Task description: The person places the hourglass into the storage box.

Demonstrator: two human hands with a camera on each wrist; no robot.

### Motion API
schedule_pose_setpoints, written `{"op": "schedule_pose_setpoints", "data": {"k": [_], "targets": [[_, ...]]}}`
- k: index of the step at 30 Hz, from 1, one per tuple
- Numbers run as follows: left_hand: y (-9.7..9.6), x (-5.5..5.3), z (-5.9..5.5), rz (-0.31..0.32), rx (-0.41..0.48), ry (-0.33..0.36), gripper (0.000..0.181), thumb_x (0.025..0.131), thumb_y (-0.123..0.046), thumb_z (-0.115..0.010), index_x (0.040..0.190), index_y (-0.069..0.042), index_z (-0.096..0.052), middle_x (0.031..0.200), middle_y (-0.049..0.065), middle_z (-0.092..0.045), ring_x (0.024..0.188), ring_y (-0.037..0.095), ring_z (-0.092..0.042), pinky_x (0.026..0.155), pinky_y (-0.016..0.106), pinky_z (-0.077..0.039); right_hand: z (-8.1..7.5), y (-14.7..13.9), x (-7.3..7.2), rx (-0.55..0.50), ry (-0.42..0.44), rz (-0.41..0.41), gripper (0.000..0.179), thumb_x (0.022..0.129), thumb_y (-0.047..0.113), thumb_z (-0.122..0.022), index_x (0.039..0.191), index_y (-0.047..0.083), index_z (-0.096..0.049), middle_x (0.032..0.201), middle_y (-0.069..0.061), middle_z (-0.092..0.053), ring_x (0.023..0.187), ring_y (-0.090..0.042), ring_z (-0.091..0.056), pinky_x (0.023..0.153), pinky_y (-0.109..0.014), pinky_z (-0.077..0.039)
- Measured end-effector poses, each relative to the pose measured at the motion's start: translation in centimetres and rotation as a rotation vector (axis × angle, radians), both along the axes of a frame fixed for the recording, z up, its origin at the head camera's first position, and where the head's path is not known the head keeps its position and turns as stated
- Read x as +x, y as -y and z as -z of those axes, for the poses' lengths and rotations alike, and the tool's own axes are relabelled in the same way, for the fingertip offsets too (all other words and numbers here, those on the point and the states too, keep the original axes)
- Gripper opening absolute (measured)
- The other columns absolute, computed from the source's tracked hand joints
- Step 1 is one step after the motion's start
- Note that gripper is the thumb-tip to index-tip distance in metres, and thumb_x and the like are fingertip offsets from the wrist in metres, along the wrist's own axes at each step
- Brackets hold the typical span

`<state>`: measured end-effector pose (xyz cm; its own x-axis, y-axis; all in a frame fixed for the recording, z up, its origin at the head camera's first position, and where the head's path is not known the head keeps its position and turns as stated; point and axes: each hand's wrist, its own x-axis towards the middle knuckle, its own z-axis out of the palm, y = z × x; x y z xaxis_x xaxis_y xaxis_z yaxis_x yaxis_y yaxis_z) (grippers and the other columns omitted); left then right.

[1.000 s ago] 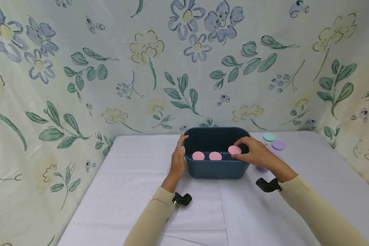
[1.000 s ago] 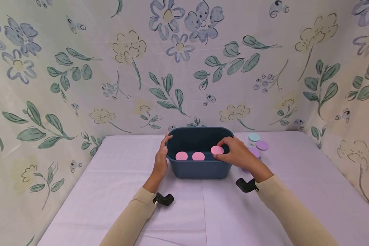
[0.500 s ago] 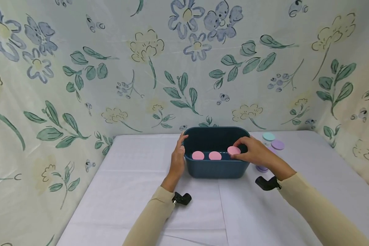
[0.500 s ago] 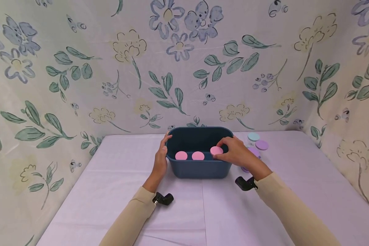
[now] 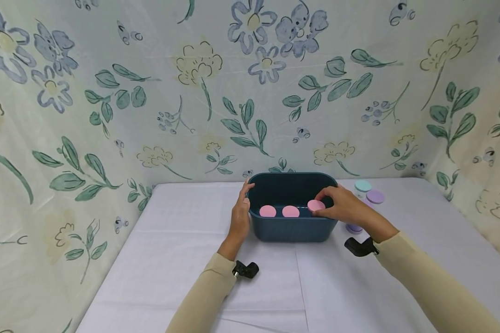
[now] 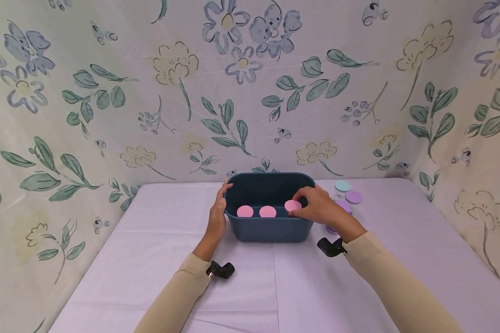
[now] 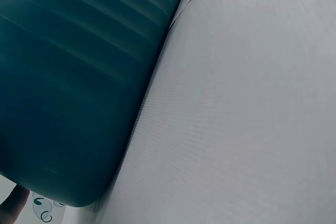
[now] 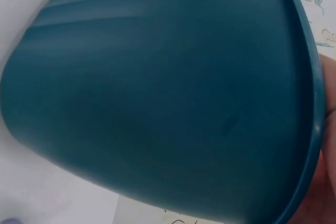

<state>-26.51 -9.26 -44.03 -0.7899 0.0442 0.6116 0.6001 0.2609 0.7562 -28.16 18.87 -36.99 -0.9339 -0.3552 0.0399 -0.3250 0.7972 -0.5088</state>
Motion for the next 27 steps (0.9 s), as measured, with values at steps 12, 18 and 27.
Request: {"op": "schedule_pose_setpoints", "data": {"k": [12, 18, 27], "targets": [[0.13, -0.15, -0.31, 0.008, 0.008, 0.019, 0.047, 0.096, -0.001, -0.026, 0.141, 0.007, -0.037, 0.156, 0.021, -0.024, 0.144, 0.036, -0.021, 0.111, 0.058, -0.021, -0.15, 0.12, -0.45, 0.03, -0.011, -0.038, 0.034, 0.081, 0.03, -0.076, 0.103, 0.005, -0.067, 0.115, -0.018, -0.063, 0.127, -0.048, -0.037, 0.102, -0.07, -0.025], [0.21, -0.11, -0.26, 0.013, 0.007, 0.024, 0.047, 0.098, -0.004, -0.025, 0.142, 0.007, -0.037, 0.156, 0.019, -0.024, 0.144, 0.036, -0.02, 0.111, 0.058, -0.022, -0.51, 0.28, -0.4, 0.055, 0.013, -0.042, 0.031, 0.084, 0.027, -0.073, 0.104, 0.004, -0.068, 0.115, -0.019, -0.064, 0.132, -0.053, -0.03, 0.105, -0.071, -0.015], [0.19, -0.28, -0.15, 0.016, 0.013, 0.03, 0.047, 0.098, -0.006, -0.026, 0.142, 0.006, -0.036, 0.156, 0.022, -0.023, 0.144, 0.036, -0.02, 0.111, 0.059, -0.021, -0.23, 0.06, -0.36, 0.029, -0.004, -0.034, 0.035, 0.086, 0.03, -0.071, 0.109, 0.003, -0.067, 0.12, -0.022, -0.061, 0.13, -0.051, -0.034, 0.103, -0.07, -0.022]]}}
